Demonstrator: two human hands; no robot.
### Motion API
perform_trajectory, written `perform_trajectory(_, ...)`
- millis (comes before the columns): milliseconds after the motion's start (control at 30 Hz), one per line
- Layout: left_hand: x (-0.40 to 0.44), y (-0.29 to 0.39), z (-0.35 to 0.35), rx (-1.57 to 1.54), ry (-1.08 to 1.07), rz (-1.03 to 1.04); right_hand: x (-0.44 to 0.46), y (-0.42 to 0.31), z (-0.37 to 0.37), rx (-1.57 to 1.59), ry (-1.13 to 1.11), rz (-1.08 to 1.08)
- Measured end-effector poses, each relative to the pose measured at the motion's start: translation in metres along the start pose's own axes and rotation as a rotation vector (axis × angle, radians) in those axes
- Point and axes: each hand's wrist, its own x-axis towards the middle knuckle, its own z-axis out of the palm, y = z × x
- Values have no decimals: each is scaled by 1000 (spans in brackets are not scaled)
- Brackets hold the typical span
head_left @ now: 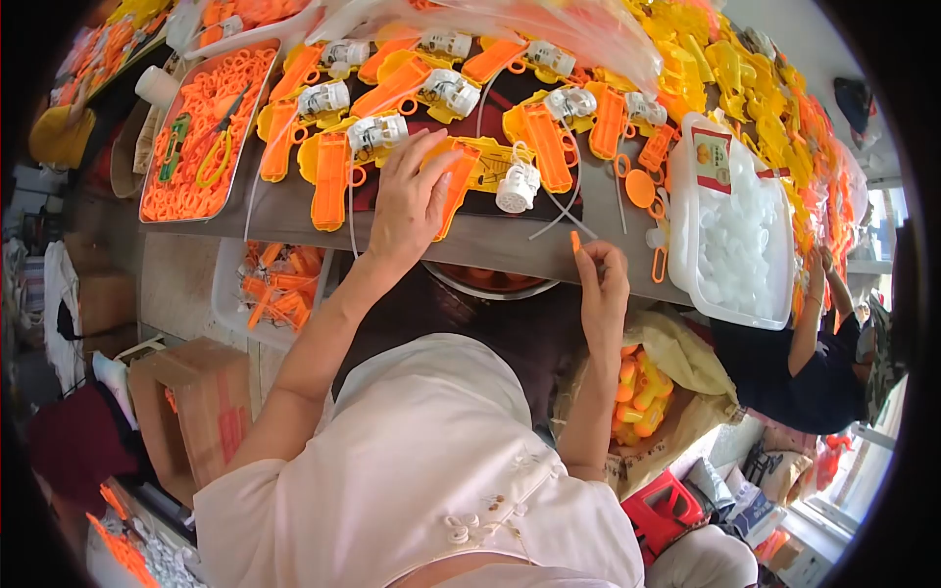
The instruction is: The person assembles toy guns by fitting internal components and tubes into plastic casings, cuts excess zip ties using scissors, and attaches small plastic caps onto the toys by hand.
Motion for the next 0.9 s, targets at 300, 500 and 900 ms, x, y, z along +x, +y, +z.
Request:
perform_trajectory(300, 2, 0, 17, 36, -71, 62, 2, 8, 9, -462, 229, -40)
perform_trajectory(500, 3, 2, 16, 2, -86, 52, 4, 5, 3, -531, 68, -430)
perform_trajectory(900, 3, -2, 20, -2, -28, 40, -4, -5, 53, -423, 91, -532)
